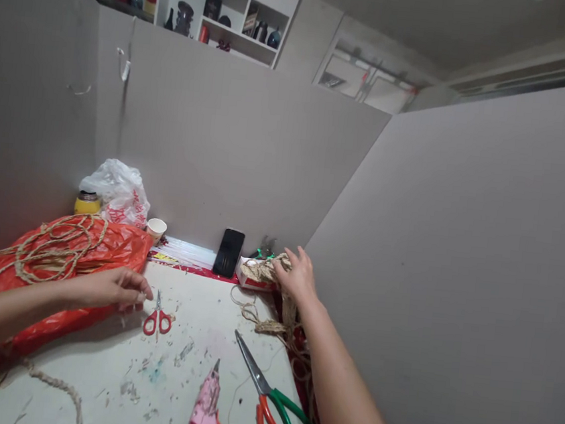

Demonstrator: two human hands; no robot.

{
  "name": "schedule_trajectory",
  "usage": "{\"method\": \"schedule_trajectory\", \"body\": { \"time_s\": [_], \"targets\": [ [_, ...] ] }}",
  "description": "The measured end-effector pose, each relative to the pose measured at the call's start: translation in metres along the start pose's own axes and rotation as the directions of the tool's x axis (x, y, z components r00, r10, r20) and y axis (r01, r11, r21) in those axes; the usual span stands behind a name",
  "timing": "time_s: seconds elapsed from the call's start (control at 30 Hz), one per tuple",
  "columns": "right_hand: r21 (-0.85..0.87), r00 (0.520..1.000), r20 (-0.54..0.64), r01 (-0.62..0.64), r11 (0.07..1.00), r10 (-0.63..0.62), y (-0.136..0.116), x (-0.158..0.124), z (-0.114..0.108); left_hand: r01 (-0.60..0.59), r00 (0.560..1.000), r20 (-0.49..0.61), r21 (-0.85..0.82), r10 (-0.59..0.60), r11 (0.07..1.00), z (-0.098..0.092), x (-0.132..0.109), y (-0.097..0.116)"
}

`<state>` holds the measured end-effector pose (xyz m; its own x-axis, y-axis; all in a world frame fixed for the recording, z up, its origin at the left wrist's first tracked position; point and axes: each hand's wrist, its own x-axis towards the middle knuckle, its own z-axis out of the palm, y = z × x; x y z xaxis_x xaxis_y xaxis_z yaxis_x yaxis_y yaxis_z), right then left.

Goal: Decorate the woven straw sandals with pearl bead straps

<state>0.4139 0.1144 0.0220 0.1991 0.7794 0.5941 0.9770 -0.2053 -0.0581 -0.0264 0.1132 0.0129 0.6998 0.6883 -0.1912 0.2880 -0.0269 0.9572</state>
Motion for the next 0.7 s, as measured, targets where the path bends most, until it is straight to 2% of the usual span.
{"method": "schedule_trajectory", "body": {
  "time_s": [0.23,0.4,0.53,0.7],
  "targets": [
    [0.044,0.99,-0.098,0.107,0.993,-0.102,0.001,-0.021,-0.01,-0.002,1.0,0.009,0.06,0.002,0.998,-0.003,-0.024,0.002],
    [0.18,0.967,-0.131,0.24,0.954,-0.218,-0.018,-0.039,-0.026,0.01,1.0,0.009,0.117,-0.011,0.993,-0.008,-0.051,0.013],
    [0.272,0.925,-0.124,0.379,0.884,-0.359,-0.059,-0.06,-0.046,0.026,1.0,-0.014,0.148,-0.024,0.989,-0.018,-0.066,0.014],
    [0.37,0.815,-0.031,0.547,0.751,-0.578,-0.13,-0.107,-0.075,0.018,1.0,0.014,0.231,-0.022,0.973,-0.019,-0.085,0.01]
  ]
}}
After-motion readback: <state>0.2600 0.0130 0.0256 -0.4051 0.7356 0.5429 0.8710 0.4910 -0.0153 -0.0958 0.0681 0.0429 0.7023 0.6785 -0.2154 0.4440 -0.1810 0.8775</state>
